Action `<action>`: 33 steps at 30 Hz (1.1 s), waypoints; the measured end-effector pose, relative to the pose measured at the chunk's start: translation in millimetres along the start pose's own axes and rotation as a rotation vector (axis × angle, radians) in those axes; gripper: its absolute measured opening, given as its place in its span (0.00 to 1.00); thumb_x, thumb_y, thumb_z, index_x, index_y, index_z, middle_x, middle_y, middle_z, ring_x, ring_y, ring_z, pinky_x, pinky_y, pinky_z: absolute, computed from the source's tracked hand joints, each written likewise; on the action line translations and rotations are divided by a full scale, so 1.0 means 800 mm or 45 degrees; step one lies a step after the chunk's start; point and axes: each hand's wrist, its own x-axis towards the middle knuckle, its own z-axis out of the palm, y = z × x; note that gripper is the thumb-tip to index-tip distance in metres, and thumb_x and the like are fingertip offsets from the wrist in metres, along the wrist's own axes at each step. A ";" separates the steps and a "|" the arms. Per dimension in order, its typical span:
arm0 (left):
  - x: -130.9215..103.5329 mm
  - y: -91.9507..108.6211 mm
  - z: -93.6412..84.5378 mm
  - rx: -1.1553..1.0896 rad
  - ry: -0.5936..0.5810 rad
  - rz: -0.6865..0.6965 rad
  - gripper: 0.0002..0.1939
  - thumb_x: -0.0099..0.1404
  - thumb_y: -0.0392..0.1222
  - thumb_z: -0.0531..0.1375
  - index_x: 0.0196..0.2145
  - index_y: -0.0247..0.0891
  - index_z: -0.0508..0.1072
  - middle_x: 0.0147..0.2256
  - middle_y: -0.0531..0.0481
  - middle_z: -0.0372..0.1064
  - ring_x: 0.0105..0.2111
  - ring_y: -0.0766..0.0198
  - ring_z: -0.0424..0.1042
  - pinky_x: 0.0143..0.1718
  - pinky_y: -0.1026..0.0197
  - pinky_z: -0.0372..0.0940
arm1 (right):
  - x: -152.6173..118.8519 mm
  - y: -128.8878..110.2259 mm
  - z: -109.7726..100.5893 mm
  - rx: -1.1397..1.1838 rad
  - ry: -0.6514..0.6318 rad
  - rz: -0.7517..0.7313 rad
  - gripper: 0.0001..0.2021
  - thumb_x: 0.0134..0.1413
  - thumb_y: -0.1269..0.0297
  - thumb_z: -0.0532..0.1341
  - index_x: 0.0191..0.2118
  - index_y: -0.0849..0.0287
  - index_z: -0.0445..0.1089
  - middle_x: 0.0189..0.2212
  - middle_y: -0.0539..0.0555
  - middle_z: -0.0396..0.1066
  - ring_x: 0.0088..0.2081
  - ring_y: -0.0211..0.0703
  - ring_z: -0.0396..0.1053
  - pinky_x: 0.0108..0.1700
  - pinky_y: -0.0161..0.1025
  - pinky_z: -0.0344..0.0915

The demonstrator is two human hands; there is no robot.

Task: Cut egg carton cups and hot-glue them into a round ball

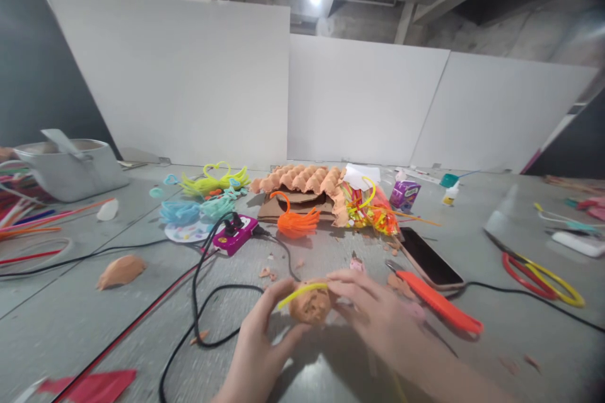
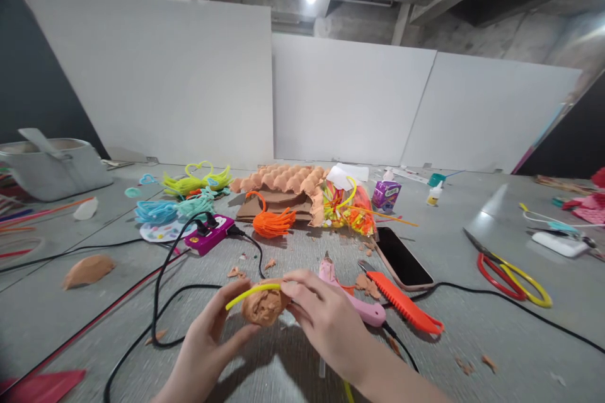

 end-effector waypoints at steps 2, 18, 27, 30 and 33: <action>0.003 0.005 -0.001 0.026 -0.034 0.033 0.21 0.52 0.32 0.63 0.45 0.45 0.71 0.43 0.48 0.75 0.46 0.53 0.73 0.47 0.50 0.69 | 0.002 0.001 -0.004 0.086 0.000 0.036 0.11 0.60 0.76 0.54 0.43 0.55 0.69 0.42 0.52 0.72 0.42 0.38 0.71 0.46 0.34 0.69; -0.001 0.017 -0.005 0.359 -0.079 0.456 0.23 0.53 0.28 0.60 0.45 0.46 0.68 0.47 0.46 0.73 0.46 0.56 0.75 0.43 0.55 0.72 | 0.007 -0.012 -0.007 0.205 0.067 0.610 0.07 0.54 0.72 0.55 0.31 0.56 0.68 0.32 0.49 0.71 0.35 0.39 0.70 0.35 0.33 0.65; -0.005 0.025 -0.006 0.369 -0.046 0.586 0.23 0.54 0.27 0.59 0.46 0.44 0.67 0.44 0.46 0.73 0.41 0.59 0.77 0.42 0.60 0.73 | 0.007 -0.031 -0.006 0.310 -0.001 0.488 0.08 0.50 0.77 0.64 0.30 0.56 0.70 0.31 0.46 0.71 0.37 0.37 0.69 0.43 0.32 0.62; -0.004 0.024 -0.005 0.333 -0.094 0.575 0.22 0.56 0.29 0.60 0.47 0.45 0.65 0.45 0.45 0.73 0.42 0.58 0.76 0.43 0.59 0.72 | 0.009 -0.037 -0.013 0.327 -0.045 0.482 0.09 0.52 0.77 0.63 0.32 0.54 0.73 0.33 0.46 0.72 0.39 0.37 0.69 0.44 0.31 0.63; -0.003 0.020 -0.005 0.282 -0.122 0.538 0.21 0.57 0.32 0.62 0.47 0.45 0.64 0.45 0.45 0.72 0.43 0.58 0.75 0.43 0.58 0.72 | 0.010 -0.039 -0.016 0.300 -0.073 0.439 0.10 0.53 0.77 0.62 0.34 0.52 0.75 0.35 0.46 0.72 0.40 0.37 0.70 0.45 0.32 0.64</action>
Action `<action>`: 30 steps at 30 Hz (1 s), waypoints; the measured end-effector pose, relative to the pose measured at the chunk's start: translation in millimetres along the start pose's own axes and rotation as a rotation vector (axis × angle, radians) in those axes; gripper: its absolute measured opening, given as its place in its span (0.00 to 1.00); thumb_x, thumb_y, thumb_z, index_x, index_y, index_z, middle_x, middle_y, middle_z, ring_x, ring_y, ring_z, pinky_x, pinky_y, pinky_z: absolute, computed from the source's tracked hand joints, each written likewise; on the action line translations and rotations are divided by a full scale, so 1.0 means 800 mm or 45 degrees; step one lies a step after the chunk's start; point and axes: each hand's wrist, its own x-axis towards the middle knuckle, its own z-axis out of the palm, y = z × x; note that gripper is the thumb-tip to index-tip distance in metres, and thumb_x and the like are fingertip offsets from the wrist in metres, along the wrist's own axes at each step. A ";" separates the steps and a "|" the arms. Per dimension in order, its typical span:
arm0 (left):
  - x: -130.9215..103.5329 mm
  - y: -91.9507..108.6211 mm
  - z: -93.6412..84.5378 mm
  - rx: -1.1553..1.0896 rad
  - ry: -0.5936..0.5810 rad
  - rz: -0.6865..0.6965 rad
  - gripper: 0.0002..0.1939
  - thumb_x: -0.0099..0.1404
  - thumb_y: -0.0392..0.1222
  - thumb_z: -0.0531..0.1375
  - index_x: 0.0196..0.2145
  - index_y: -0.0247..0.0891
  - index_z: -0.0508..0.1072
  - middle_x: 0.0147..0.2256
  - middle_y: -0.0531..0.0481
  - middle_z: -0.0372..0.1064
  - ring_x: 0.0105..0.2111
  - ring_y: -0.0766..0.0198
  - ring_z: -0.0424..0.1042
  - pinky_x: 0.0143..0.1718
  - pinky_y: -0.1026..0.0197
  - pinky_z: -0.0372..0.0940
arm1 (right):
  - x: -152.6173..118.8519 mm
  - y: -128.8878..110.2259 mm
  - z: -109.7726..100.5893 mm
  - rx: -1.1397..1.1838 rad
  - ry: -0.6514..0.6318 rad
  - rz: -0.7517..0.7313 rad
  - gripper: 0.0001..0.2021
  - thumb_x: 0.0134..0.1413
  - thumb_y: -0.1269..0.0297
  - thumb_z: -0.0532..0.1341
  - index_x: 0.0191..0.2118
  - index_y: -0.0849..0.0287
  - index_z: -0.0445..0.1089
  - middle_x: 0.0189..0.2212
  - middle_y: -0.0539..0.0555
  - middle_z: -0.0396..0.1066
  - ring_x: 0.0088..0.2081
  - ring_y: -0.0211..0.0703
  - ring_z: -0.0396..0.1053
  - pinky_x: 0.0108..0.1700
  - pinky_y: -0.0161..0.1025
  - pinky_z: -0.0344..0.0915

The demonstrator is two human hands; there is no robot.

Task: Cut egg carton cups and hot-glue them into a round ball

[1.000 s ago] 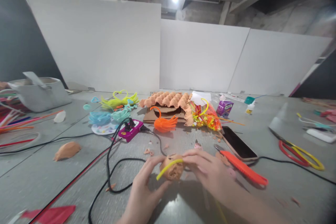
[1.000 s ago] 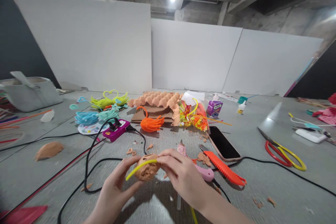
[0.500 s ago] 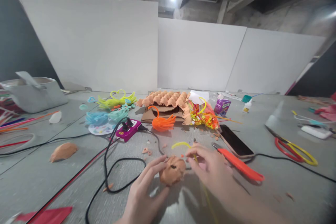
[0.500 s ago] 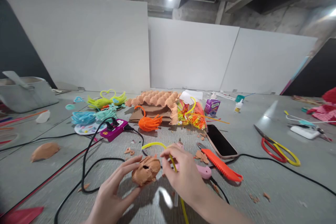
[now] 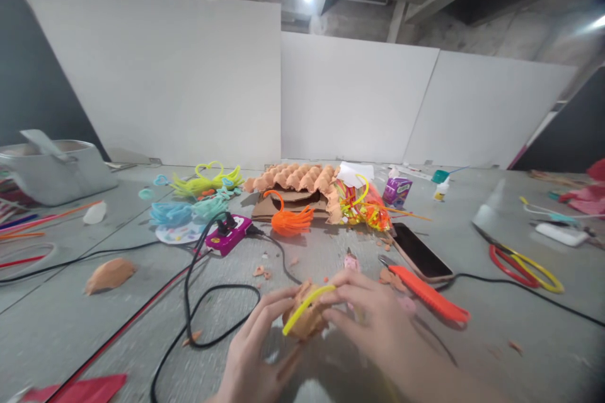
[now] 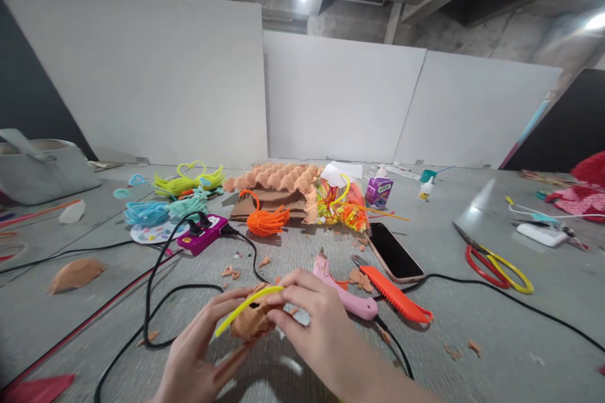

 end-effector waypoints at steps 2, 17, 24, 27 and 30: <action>-0.001 -0.001 0.000 -0.017 -0.002 -0.011 0.22 0.57 0.32 0.61 0.48 0.45 0.63 0.44 0.45 0.72 0.44 0.57 0.75 0.44 0.57 0.71 | 0.000 0.000 0.000 -0.010 -0.003 -0.040 0.11 0.53 0.78 0.62 0.35 0.52 0.75 0.35 0.47 0.72 0.40 0.38 0.70 0.45 0.32 0.64; -0.001 -0.002 -0.001 -0.185 -0.107 -0.027 0.25 0.59 0.31 0.59 0.52 0.52 0.66 0.48 0.47 0.70 0.46 0.57 0.73 0.45 0.57 0.71 | 0.003 -0.006 -0.004 -0.046 0.021 0.068 0.11 0.54 0.76 0.62 0.34 0.50 0.76 0.31 0.45 0.71 0.35 0.36 0.70 0.43 0.32 0.65; -0.008 -0.010 0.006 -0.185 -0.071 -0.226 0.27 0.54 0.29 0.60 0.51 0.48 0.64 0.46 0.47 0.73 0.46 0.55 0.74 0.46 0.55 0.71 | 0.009 0.009 -0.011 -0.040 0.088 0.051 0.08 0.59 0.70 0.56 0.29 0.55 0.69 0.29 0.47 0.68 0.34 0.38 0.67 0.39 0.36 0.62; -0.008 -0.007 0.005 -0.066 -0.006 -0.219 0.28 0.52 0.28 0.58 0.50 0.48 0.62 0.45 0.48 0.74 0.46 0.55 0.74 0.46 0.53 0.71 | 0.008 0.016 -0.016 -0.033 0.096 0.198 0.07 0.62 0.64 0.53 0.32 0.55 0.64 0.25 0.46 0.65 0.28 0.37 0.66 0.30 0.35 0.61; -0.007 -0.004 0.004 0.017 0.031 -0.168 0.29 0.52 0.28 0.56 0.50 0.49 0.62 0.45 0.49 0.74 0.45 0.56 0.75 0.44 0.53 0.72 | 0.007 0.026 -0.018 0.032 0.146 0.229 0.07 0.64 0.60 0.50 0.35 0.54 0.60 0.26 0.46 0.67 0.28 0.37 0.67 0.28 0.34 0.61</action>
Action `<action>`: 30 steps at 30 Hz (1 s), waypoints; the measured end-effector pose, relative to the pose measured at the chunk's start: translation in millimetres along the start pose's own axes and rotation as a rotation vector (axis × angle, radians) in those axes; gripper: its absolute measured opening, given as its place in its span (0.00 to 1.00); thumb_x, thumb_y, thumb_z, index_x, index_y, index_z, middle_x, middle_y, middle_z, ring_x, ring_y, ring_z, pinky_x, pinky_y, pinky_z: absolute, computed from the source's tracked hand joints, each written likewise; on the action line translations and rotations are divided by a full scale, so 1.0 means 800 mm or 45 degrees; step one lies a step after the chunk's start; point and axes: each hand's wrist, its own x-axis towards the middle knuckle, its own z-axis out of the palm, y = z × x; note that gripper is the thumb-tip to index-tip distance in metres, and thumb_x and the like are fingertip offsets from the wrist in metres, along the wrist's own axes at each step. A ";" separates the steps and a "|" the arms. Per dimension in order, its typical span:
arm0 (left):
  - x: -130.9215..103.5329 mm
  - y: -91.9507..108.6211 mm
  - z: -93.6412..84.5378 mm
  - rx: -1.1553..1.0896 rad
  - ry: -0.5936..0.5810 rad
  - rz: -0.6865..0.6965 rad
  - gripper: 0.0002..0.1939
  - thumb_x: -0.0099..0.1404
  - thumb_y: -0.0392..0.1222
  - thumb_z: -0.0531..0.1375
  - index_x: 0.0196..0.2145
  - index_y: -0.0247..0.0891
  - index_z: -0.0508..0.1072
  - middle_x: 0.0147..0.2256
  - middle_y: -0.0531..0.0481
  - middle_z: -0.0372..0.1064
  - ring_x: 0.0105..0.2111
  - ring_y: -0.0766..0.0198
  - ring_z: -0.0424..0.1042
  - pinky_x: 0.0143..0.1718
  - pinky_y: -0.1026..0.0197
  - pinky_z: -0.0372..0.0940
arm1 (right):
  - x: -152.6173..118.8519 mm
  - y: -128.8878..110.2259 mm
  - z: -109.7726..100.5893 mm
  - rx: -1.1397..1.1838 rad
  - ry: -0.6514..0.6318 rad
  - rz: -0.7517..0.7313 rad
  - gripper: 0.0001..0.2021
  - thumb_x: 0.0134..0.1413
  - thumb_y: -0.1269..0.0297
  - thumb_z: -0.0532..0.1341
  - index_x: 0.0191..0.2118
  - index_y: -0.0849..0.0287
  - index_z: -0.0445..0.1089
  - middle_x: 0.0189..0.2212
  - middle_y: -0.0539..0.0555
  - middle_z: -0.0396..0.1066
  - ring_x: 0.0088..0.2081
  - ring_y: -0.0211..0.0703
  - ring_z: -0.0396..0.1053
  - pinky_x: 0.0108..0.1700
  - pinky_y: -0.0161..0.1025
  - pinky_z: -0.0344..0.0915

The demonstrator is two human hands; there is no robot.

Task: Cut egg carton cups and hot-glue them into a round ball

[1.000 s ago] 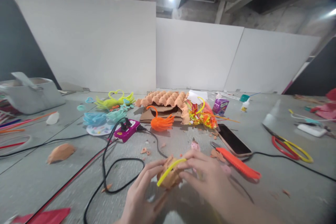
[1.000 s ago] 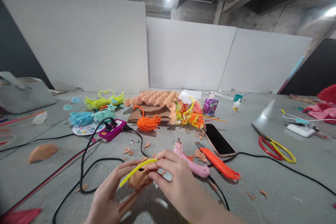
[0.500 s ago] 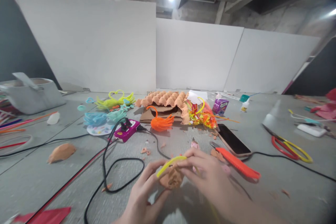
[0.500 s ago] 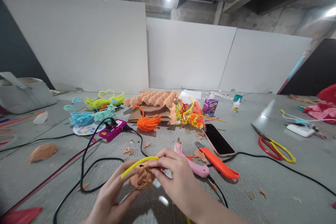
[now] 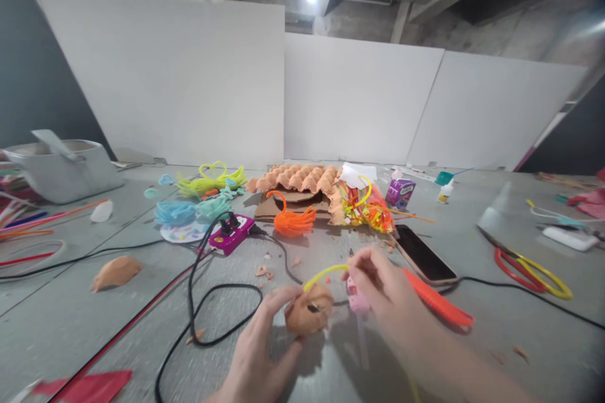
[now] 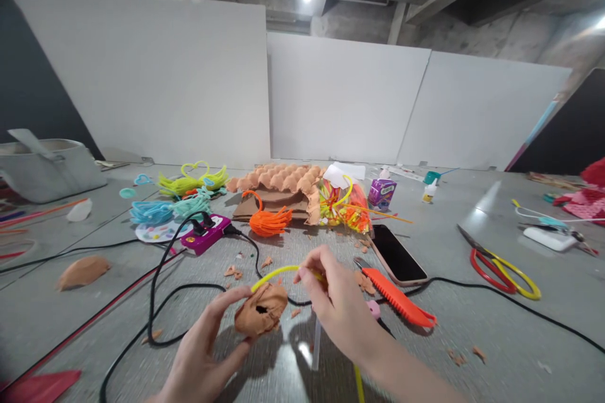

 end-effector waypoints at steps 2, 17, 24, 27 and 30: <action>0.001 0.001 -0.001 0.019 0.006 -0.003 0.28 0.52 0.28 0.56 0.50 0.48 0.63 0.45 0.49 0.74 0.45 0.56 0.75 0.43 0.54 0.72 | 0.000 0.005 -0.002 0.041 0.023 -0.024 0.06 0.64 0.60 0.50 0.36 0.53 0.60 0.30 0.47 0.69 0.32 0.38 0.69 0.29 0.33 0.63; 0.008 0.008 0.002 -0.526 -0.119 -0.282 0.29 0.50 0.29 0.62 0.48 0.47 0.60 0.39 0.50 0.76 0.39 0.60 0.77 0.41 0.60 0.72 | -0.002 -0.014 -0.003 0.041 -0.069 -0.191 0.08 0.60 0.70 0.56 0.31 0.54 0.69 0.32 0.47 0.66 0.34 0.36 0.67 0.37 0.33 0.62; 0.004 0.007 0.000 -0.487 -0.170 -0.201 0.26 0.51 0.28 0.63 0.46 0.47 0.65 0.41 0.49 0.76 0.41 0.59 0.76 0.42 0.60 0.71 | -0.003 -0.024 -0.001 -0.093 -0.164 -0.189 0.09 0.60 0.71 0.58 0.30 0.55 0.71 0.32 0.48 0.66 0.36 0.38 0.67 0.42 0.37 0.61; 0.003 0.005 -0.002 -0.431 -0.193 -0.136 0.23 0.52 0.29 0.63 0.45 0.46 0.68 0.41 0.48 0.76 0.41 0.59 0.76 0.41 0.61 0.72 | -0.002 -0.021 0.000 -0.145 -0.148 -0.235 0.08 0.59 0.72 0.58 0.31 0.55 0.71 0.31 0.48 0.66 0.36 0.39 0.66 0.42 0.38 0.61; 0.001 0.003 -0.003 -0.358 -0.192 -0.079 0.26 0.51 0.30 0.64 0.47 0.48 0.68 0.41 0.49 0.77 0.40 0.59 0.77 0.40 0.62 0.72 | -0.003 -0.017 0.001 -0.175 -0.112 -0.271 0.08 0.59 0.73 0.57 0.31 0.55 0.71 0.31 0.48 0.65 0.36 0.39 0.66 0.42 0.38 0.61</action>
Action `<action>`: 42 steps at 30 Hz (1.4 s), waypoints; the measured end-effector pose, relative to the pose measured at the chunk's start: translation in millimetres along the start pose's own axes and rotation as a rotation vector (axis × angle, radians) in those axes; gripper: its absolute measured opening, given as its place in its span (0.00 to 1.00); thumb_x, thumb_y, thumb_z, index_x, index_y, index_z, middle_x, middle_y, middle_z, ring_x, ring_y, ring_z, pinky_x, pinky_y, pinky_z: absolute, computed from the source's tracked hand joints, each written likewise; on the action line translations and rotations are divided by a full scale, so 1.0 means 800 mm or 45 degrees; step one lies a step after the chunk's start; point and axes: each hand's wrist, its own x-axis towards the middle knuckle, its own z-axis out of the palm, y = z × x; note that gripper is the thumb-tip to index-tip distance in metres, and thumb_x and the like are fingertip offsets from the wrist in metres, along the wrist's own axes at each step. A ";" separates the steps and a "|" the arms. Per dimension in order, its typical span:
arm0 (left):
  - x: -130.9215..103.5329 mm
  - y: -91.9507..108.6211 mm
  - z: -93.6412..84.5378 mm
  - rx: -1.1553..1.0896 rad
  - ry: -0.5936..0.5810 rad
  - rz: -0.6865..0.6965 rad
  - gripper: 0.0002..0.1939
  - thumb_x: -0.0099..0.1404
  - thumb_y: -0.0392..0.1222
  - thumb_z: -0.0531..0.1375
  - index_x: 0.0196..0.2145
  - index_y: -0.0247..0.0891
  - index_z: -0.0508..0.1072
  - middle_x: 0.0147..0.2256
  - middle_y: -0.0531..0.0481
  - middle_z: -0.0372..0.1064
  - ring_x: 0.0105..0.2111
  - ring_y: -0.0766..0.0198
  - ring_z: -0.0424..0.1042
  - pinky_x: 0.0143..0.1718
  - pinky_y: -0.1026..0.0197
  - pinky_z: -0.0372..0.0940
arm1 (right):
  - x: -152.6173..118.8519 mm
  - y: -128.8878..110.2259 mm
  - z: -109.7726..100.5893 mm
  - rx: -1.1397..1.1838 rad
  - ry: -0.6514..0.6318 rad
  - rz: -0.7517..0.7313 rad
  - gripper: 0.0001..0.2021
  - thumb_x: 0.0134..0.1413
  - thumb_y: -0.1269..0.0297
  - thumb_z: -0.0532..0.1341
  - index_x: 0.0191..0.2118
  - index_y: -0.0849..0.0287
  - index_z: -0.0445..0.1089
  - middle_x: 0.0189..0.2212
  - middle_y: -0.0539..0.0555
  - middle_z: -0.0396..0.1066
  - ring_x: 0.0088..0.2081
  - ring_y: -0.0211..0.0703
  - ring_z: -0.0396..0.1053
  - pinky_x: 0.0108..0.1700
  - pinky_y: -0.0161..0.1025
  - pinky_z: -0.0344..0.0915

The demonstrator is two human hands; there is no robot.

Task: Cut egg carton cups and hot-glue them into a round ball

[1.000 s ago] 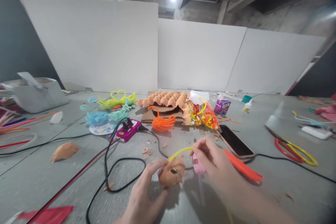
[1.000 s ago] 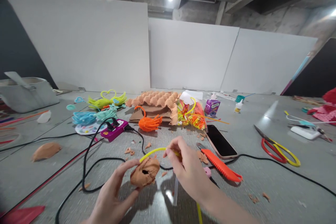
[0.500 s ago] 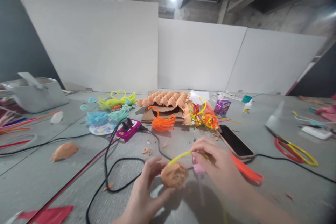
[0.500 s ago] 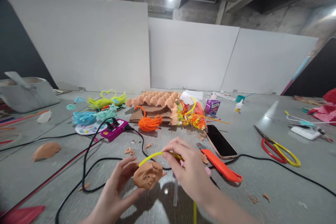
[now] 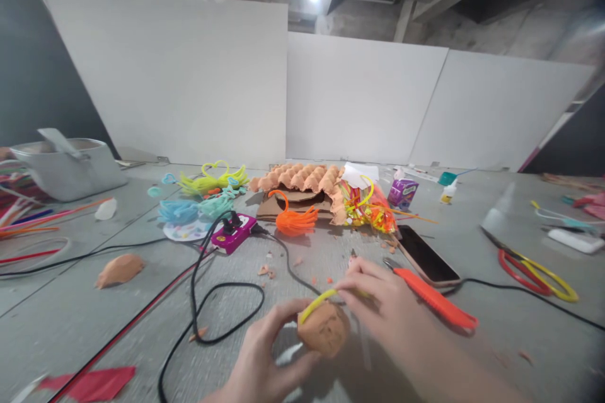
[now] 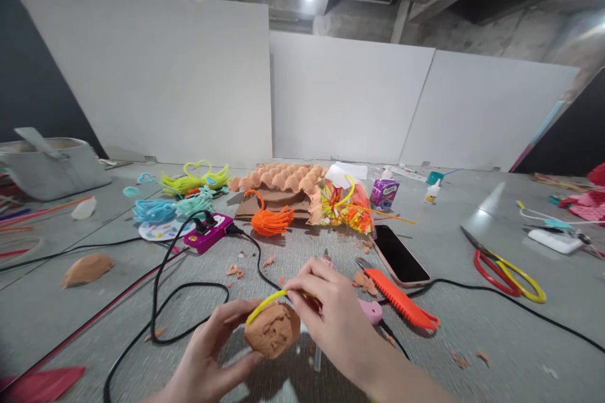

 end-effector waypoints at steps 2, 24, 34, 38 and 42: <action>0.000 0.000 -0.001 0.045 -0.005 0.041 0.26 0.51 0.30 0.64 0.47 0.49 0.68 0.41 0.50 0.77 0.39 0.59 0.77 0.40 0.62 0.72 | -0.001 0.001 0.001 -0.013 -0.004 -0.019 0.09 0.59 0.74 0.57 0.31 0.55 0.71 0.31 0.48 0.65 0.35 0.38 0.66 0.42 0.37 0.61; 0.001 0.004 0.001 -0.329 0.058 0.009 0.23 0.55 0.30 0.64 0.45 0.51 0.70 0.43 0.53 0.75 0.43 0.64 0.75 0.45 0.66 0.68 | 0.001 -0.001 -0.005 0.063 -0.122 0.025 0.10 0.60 0.72 0.57 0.35 0.53 0.73 0.33 0.47 0.65 0.35 0.37 0.66 0.41 0.36 0.61; 0.011 0.004 0.002 -0.539 0.300 -0.305 0.10 0.55 0.34 0.65 0.35 0.43 0.70 0.33 0.55 0.76 0.34 0.68 0.76 0.35 0.71 0.69 | 0.000 -0.003 -0.003 0.011 -0.062 0.150 0.06 0.58 0.73 0.57 0.33 0.54 0.67 0.33 0.44 0.68 0.38 0.37 0.67 0.46 0.37 0.61; 0.013 0.008 0.003 -0.563 0.336 -0.316 0.10 0.54 0.35 0.66 0.33 0.41 0.70 0.32 0.55 0.76 0.33 0.67 0.76 0.33 0.72 0.69 | 0.005 -0.008 -0.004 -0.013 -0.064 0.165 0.08 0.56 0.76 0.57 0.31 0.55 0.67 0.31 0.45 0.68 0.37 0.38 0.67 0.41 0.37 0.62; 0.011 0.008 0.003 -0.560 0.351 -0.319 0.11 0.53 0.35 0.66 0.34 0.42 0.70 0.32 0.55 0.76 0.33 0.68 0.76 0.33 0.72 0.69 | 0.006 -0.007 -0.002 0.010 -0.058 0.152 0.08 0.55 0.76 0.57 0.32 0.55 0.69 0.31 0.45 0.69 0.37 0.38 0.67 0.40 0.36 0.62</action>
